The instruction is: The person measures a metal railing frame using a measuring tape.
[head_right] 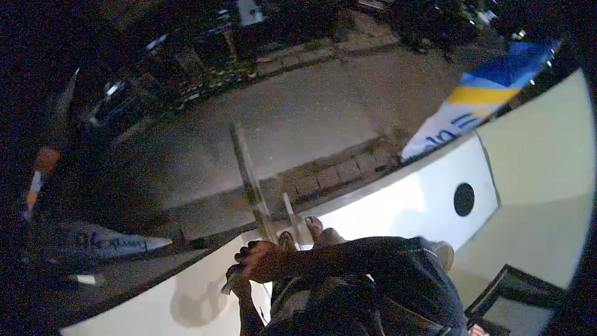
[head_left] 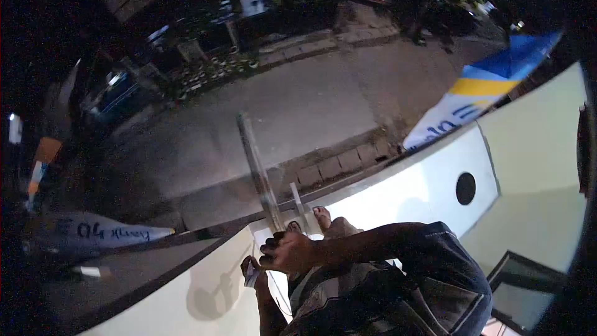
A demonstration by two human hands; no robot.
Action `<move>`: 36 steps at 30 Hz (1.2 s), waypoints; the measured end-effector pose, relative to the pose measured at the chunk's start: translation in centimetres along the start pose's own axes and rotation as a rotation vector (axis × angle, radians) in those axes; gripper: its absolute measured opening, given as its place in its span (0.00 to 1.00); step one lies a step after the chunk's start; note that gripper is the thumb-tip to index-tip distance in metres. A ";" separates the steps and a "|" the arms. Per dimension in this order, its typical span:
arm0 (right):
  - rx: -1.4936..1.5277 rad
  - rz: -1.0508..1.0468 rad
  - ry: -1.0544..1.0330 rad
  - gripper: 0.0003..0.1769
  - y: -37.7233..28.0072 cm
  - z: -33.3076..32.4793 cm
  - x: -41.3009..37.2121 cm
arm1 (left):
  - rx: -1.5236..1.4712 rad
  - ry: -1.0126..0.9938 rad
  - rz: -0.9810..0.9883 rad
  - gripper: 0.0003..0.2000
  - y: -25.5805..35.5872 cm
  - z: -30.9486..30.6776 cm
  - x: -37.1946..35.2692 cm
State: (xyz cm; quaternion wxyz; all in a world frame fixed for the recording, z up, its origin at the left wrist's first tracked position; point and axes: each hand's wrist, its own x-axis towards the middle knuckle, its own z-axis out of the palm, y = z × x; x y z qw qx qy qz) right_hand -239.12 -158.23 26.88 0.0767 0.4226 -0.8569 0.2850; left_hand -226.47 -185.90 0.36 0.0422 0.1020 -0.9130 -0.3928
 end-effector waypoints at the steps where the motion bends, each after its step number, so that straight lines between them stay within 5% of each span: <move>1: 0.009 -0.031 -0.002 0.12 0.0 0.5 0.4 | 0.056 0.021 0.008 0.10 -0.7 0.5 0.4; 11: 0.013 -0.262 0.093 0.11 -0.7 5.6 3.8 | -0.638 0.252 -0.095 0.07 -2.3 0.1 1.0; 13: -0.009 -0.321 0.040 0.11 -1.8 5.6 5.4 | 0.353 0.179 0.125 0.09 -1.4 -1.4 0.8; 14: -0.025 -0.346 0.013 0.11 -2.4 5.7 5.9 | -0.196 0.261 -0.047 0.12 -0.9 -1.1 0.6; 15: -0.047 -0.373 -0.012 0.12 -3.2 5.8 6.7 | -0.198 0.279 -0.059 0.12 -0.8 -1.7 0.3; 16: -0.084 -0.394 -0.040 0.12 -3.7 6.1 7.1 | 0.055 0.293 0.095 0.13 0.2 -2.6 0.6; 21: -0.476 -0.521 -0.250 0.14 -7.5 7.7 9.9 | 1.060 0.327 0.250 0.19 6.1 -6.3 1.3; 26: -1.026 -0.667 -0.410 0.15 -11.8 10.0 12.3 | 0.368 0.368 0.012 0.16 1.7 -5.6 1.3; 31: -1.270 -0.769 -0.284 0.10 -14.0 10.2 12.7 | 0.246 0.450 -0.068 0.14 -0.8 -4.8 -0.6; 34: -1.114 -0.606 -0.350 0.11 -15.1 9.2 13.4 | 0.244 0.506 -0.287 0.11 3.9 -6.3 0.1; 36: -0.924 -0.611 -0.461 0.12 -15.9 6.6 15.1 | 0.266 0.370 -0.205 0.09 -4.9 -2.2 -1.9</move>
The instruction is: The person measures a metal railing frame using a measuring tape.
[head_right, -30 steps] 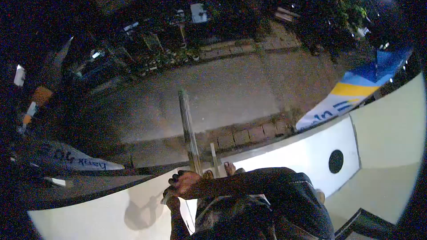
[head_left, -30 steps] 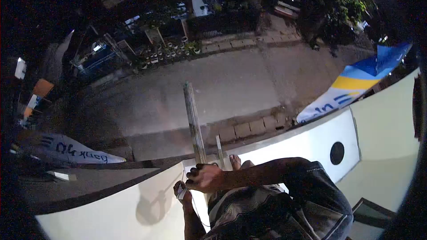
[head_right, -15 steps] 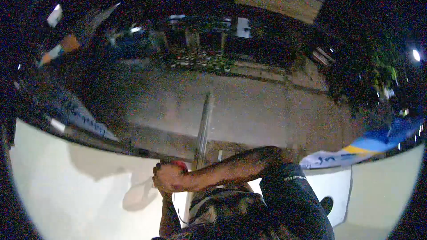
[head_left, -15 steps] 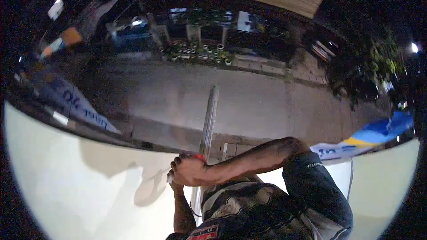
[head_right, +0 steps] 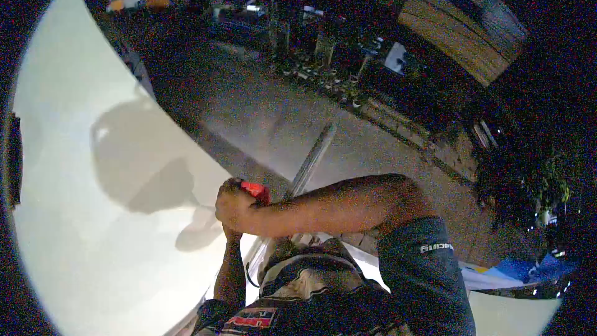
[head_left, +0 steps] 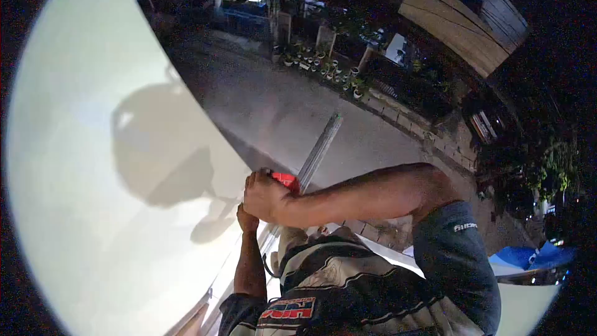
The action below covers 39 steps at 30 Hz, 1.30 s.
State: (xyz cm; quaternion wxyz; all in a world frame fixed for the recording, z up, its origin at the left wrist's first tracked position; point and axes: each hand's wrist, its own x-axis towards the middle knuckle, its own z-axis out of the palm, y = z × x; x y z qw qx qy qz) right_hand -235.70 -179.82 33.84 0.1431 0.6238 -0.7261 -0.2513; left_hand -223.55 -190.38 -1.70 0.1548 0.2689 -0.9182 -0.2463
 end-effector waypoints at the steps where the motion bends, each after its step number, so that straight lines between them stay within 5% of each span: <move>1: 0.139 -0.100 -0.006 0.13 0.3 -0.7 0.1 | -0.190 0.108 -0.139 0.09 1.4 -0.7 0.3; 2: -0.062 -0.057 0.060 0.12 -0.6 -0.2 0.6 | -0.293 0.206 -0.033 0.11 -1.2 1.8 -0.3; 3: -0.260 -0.003 0.116 0.12 -1.5 0.2 1.1 | -0.461 0.161 -0.248 0.11 -0.5 1.4 0.0; 5: -0.017 -0.188 -0.079 0.10 -0.5 -1.3 2.1 | -0.131 0.013 -0.089 0.12 -2.5 1.9 -0.2; 7: 0.098 -0.262 -0.164 0.08 0.0 -2.7 3.4 | -0.210 0.037 -0.155 0.15 -3.8 3.5 -0.1; 15: -0.024 -0.301 -0.068 0.08 -0.7 -4.1 6.7 | -0.345 0.201 -0.422 0.15 3.4 -5.5 1.6; 21: -0.073 -0.314 -0.079 0.10 -2.9 -4.0 7.4 | -0.360 0.384 -0.217 0.13 1.5 -3.0 1.1; 27: -0.101 -0.360 -0.118 0.12 -4.4 -4.0 8.5 | -0.332 0.175 -0.268 0.14 3.3 -7.7 1.6; 32: -0.169 -0.369 -0.120 0.13 -5.7 -2.6 9.1 | -0.281 0.202 -0.091 0.10 4.1 -10.6 2.5; 39: -0.263 -0.397 -0.113 0.13 -7.4 -2.0 9.1 | -0.460 0.280 -0.186 0.09 5.4 -10.7 2.5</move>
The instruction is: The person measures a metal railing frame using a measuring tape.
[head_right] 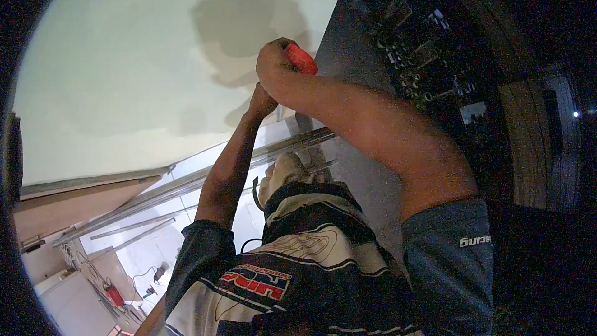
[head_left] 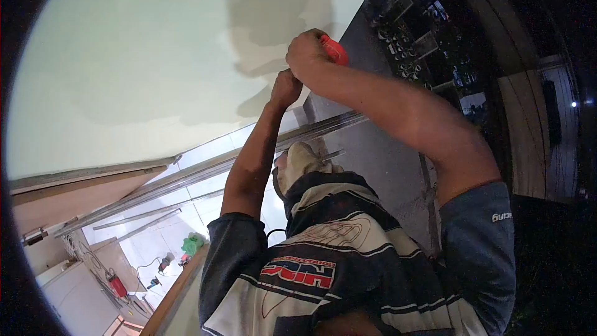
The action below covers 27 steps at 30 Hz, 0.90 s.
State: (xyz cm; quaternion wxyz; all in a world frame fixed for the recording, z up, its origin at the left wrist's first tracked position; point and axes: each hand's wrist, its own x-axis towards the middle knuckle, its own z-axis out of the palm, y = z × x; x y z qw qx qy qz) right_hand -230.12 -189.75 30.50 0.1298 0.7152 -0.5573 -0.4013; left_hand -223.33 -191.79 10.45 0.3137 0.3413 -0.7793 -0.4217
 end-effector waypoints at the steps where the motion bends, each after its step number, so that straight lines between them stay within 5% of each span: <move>1: 0.001 0.006 0.015 0.14 -0.3 0.1 -0.1 | 0.004 0.011 0.025 0.09 -0.6 0.3 0.0; 9: 0.051 0.082 0.040 0.13 -0.4 0.9 0.0 | 0.128 0.028 0.198 0.09 -3.1 1.9 0.2; 13: 0.073 0.039 0.057 0.12 0.9 0.4 -0.4 | -0.107 0.128 0.004 0.12 3.3 -0.6 -0.6; 20: 0.027 0.001 0.207 0.10 2.1 1.7 0.4 | -0.158 0.406 -0.003 0.17 3.0 0.8 -0.2; 22: -0.040 -0.056 0.239 0.10 2.4 2.5 1.2 | -0.104 0.297 -0.094 0.21 2.4 1.1 0.3; 27: -0.086 -0.025 0.205 0.11 2.8 2.3 1.1 | -0.111 0.394 -0.108 0.22 2.4 2.4 0.3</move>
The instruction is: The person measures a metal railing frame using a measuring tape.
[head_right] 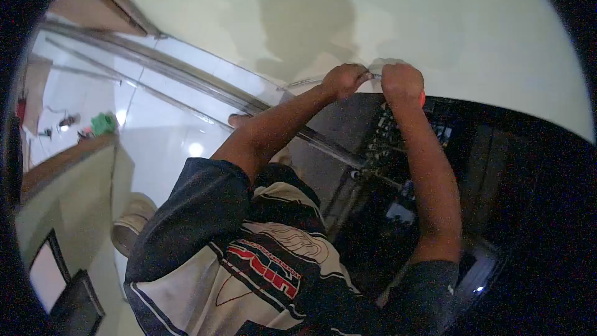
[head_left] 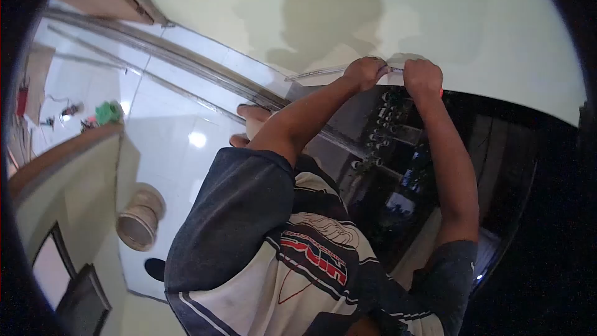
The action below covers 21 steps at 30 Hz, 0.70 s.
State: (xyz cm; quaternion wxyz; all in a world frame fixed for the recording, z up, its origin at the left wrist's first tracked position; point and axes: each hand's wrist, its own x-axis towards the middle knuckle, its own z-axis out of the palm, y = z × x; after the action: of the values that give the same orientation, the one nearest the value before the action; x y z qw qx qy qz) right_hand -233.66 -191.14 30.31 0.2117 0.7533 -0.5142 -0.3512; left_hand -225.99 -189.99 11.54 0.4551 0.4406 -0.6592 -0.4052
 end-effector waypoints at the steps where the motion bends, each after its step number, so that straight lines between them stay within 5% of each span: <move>1: -0.022 -0.022 0.004 0.11 0.1 0.0 0.3 | 0.028 -0.013 0.015 0.23 -0.1 -0.1 0.1; 21: -0.101 -0.018 -0.046 0.09 0.3 0.1 -0.6 | 0.026 0.135 -0.149 0.30 2.1 1.1 -1.4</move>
State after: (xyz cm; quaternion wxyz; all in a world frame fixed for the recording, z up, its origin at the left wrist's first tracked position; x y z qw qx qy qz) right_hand -234.09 -190.72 30.63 0.2343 0.7380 -0.4937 -0.3958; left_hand -227.16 -187.90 12.90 0.4613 0.5204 -0.5977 -0.3990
